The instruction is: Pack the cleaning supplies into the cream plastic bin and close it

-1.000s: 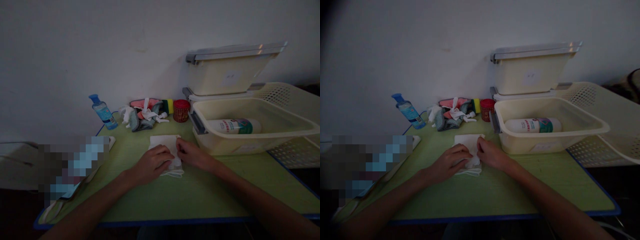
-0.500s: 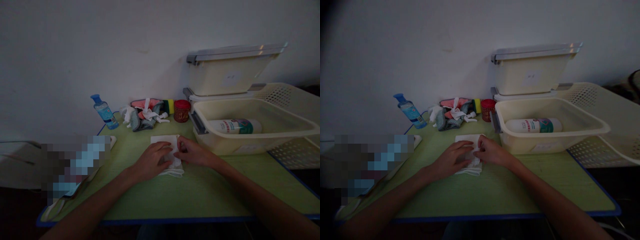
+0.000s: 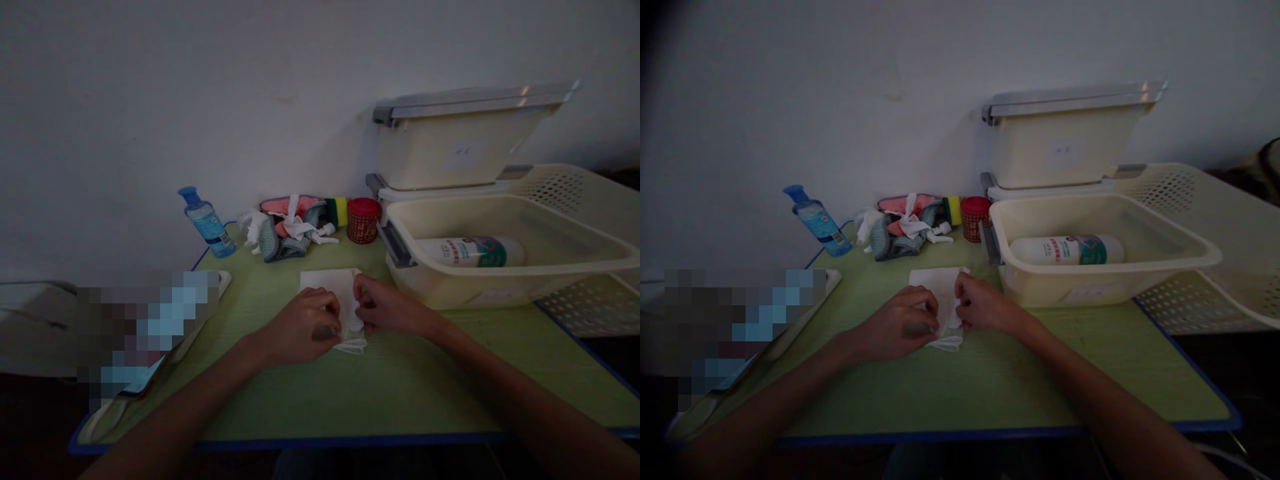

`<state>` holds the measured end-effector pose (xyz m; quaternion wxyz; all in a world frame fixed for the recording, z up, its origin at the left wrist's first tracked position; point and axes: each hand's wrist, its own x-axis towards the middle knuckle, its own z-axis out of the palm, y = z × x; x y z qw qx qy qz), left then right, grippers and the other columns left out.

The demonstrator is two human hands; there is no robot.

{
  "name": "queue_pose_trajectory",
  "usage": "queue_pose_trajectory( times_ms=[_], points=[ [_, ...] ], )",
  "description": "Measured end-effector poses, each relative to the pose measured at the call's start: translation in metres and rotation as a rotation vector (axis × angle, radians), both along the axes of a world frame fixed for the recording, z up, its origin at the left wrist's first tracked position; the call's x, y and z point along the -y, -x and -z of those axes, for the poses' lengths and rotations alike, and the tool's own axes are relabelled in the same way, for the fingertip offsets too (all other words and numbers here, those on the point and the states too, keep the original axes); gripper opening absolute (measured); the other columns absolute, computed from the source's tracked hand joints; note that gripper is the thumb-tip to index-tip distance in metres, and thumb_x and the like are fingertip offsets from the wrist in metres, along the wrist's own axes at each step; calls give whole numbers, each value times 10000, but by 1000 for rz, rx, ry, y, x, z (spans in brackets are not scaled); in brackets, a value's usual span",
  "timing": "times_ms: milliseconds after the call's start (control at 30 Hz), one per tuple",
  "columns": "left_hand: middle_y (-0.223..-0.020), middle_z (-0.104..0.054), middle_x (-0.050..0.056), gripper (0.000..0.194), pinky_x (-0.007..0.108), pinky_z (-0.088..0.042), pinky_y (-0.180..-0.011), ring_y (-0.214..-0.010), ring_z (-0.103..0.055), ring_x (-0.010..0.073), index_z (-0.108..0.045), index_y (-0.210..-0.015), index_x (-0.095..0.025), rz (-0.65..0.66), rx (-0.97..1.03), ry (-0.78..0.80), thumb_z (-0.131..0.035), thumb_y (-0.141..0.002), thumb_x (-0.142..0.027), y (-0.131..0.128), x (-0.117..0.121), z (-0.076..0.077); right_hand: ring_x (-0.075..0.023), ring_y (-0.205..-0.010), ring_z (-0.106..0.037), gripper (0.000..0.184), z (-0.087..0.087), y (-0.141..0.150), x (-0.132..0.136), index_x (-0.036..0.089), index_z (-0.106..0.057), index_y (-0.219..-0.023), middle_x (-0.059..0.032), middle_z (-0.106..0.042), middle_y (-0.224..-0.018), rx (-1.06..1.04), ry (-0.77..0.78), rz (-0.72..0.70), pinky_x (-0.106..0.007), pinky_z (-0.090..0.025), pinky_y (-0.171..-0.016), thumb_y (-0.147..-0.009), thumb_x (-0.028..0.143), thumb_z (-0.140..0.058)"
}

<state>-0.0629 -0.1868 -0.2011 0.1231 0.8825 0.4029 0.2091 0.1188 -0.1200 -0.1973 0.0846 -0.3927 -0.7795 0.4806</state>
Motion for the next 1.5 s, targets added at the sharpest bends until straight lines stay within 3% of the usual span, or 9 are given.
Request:
queue_pose_trajectory(
  times_ms=[333,500,733,1100,1500],
  points=[
    [-841,-593,25,155,272,-388,-799,-824,-543,133,-670,-767,-182,96,-114,-14,-529,-828,-206,1,-1,3,-88,-428,-483,278,-2,0,0,212,-293,-726,102,-435,-471,10,-14,1,-175,-295,-405,-675,-30,-419],
    [-830,-605,29,183,262,-388,-778,-793,-550,129,-664,-751,-164,65,-103,-18,-509,-842,-195,0,-2,3,-86,-424,-492,264,0,0,-1,207,-307,-734,103,-444,-466,12,-40,-12,-171,-298,-413,-676,-26,-417],
    [-886,-618,23,166,267,-378,-801,-845,-563,139,-666,-867,-184,122,-136,56,-576,-809,-310,2,-3,3,-92,-430,-524,254,2,0,0,207,-305,-744,102,-450,-476,1,-4,-7,-171,-313,-409,-690,-22,-404],
    [-851,-633,43,219,262,-395,-764,-807,-572,136,-678,-829,-161,88,-111,41,-481,-867,-248,1,-2,1,-92,-433,-533,249,1,-1,-1,206,-310,-741,104,-463,-467,6,-20,-27,-168,-317,-407,-698,-15,-417],
    [-786,-637,23,188,278,-397,-734,-742,-581,133,-672,-732,-173,-12,-46,-1,-500,-807,-160,-3,0,5,-101,-444,-541,256,0,0,1,207,-311,-734,96,-474,-470,12,-11,-15,-172,-321,-414,-696,-25,-412]
  ],
)
